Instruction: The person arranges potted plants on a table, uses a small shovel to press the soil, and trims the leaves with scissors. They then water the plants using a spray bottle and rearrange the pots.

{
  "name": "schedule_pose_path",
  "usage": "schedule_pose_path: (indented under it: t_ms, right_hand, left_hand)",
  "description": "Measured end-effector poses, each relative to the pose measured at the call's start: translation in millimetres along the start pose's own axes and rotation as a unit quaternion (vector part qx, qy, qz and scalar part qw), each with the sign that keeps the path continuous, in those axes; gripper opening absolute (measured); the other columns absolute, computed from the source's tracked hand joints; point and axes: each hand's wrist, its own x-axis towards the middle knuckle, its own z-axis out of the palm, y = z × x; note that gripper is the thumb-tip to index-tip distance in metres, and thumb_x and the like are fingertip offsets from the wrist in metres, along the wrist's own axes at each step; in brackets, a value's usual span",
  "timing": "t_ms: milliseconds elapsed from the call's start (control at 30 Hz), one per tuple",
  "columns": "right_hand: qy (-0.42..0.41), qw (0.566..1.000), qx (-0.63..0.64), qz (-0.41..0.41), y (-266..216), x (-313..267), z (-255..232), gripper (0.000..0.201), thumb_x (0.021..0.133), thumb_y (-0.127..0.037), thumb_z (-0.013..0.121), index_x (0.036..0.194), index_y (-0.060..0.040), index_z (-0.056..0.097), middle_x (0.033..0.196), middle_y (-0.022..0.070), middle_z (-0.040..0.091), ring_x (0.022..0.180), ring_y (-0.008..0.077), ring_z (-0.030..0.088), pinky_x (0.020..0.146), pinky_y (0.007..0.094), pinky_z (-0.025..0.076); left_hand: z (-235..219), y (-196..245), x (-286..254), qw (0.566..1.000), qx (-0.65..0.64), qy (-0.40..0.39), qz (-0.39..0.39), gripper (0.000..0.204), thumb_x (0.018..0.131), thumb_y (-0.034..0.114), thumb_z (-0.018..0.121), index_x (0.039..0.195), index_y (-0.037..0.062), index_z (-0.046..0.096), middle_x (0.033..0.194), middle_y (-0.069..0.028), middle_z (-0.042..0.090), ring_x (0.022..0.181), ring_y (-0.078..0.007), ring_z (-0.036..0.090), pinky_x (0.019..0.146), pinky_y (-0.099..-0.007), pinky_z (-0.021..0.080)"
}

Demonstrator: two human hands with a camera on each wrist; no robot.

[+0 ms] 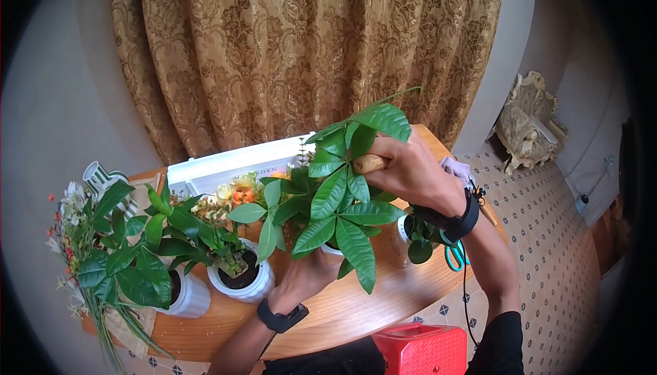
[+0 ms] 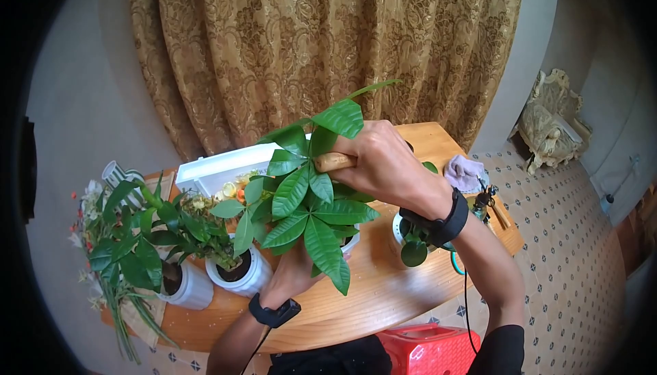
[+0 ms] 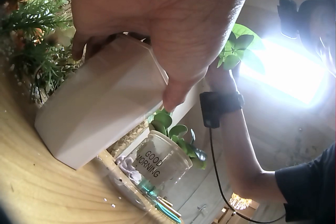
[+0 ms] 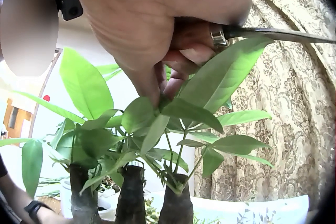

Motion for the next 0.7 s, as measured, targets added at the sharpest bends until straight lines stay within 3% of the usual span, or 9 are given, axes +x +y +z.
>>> schedule_pose_path:
  t_ms: [133,333,433,600,700]
  right_hand:
    - [0.025,0.999,0.028,0.030,-5.1,4.3,-1.3,0.018,0.075,-0.008,0.079,0.091,-0.0060,0.072,0.082,0.0154,0.068,0.074,0.0368,0.066,0.065,0.0428,0.053]
    - [0.014,0.998,0.056,0.013,0.3,3.8,-4.0,0.019,0.073,-0.005,0.078,0.090,-0.0041,0.070,0.083,0.0169,0.067,0.075,0.0376,0.065,0.067,0.0419,0.053]
    - [-0.021,0.998,0.050,0.043,-1.8,4.4,-7.2,0.020,0.074,-0.005,0.077,0.093,-0.0024,0.071,0.085,0.0180,0.068,0.076,0.0386,0.065,0.068,0.0409,0.053]
    - [-0.005,0.972,0.153,0.179,-4.7,5.7,-6.7,0.024,0.079,-0.008,0.075,0.102,-0.0003,0.073,0.091,0.0198,0.071,0.077,0.0358,0.069,0.071,0.0381,0.054]
    - [0.027,0.979,0.151,0.131,-7.0,5.1,-4.6,0.026,0.079,-0.010,0.076,0.102,-0.0003,0.072,0.088,0.0187,0.071,0.076,0.0329,0.070,0.072,0.0390,0.055]
  left_hand:
    - [-1.0,1.0,-0.9,1.000,-0.004,0.003,-0.004,0.041,0.084,0.019,0.079,0.118,0.0015,0.065,0.116,-0.0163,0.068,0.103,-0.0337,0.064,0.091,-0.0446,0.051]
    - [-0.3,-2.7,-2.7,1.000,-0.001,0.003,-0.015,0.043,0.084,0.020,0.079,0.121,0.0018,0.065,0.118,-0.0166,0.067,0.105,-0.0341,0.064,0.093,-0.0447,0.051]
    - [-0.5,-2.7,-2.7,1.000,0.007,0.001,-0.015,0.044,0.084,0.020,0.079,0.122,0.0020,0.064,0.119,-0.0167,0.067,0.106,-0.0341,0.064,0.093,-0.0447,0.051]
    - [-0.5,-4.8,-3.0,1.000,0.013,-0.010,-0.020,0.045,0.085,0.020,0.079,0.123,0.0023,0.064,0.120,-0.0167,0.067,0.107,-0.0343,0.064,0.094,-0.0445,0.050]
    - [1.1,-7.4,-4.0,1.000,0.013,-0.005,-0.016,0.044,0.085,0.019,0.079,0.123,0.0026,0.064,0.120,-0.0164,0.067,0.107,-0.0341,0.064,0.094,-0.0445,0.050]
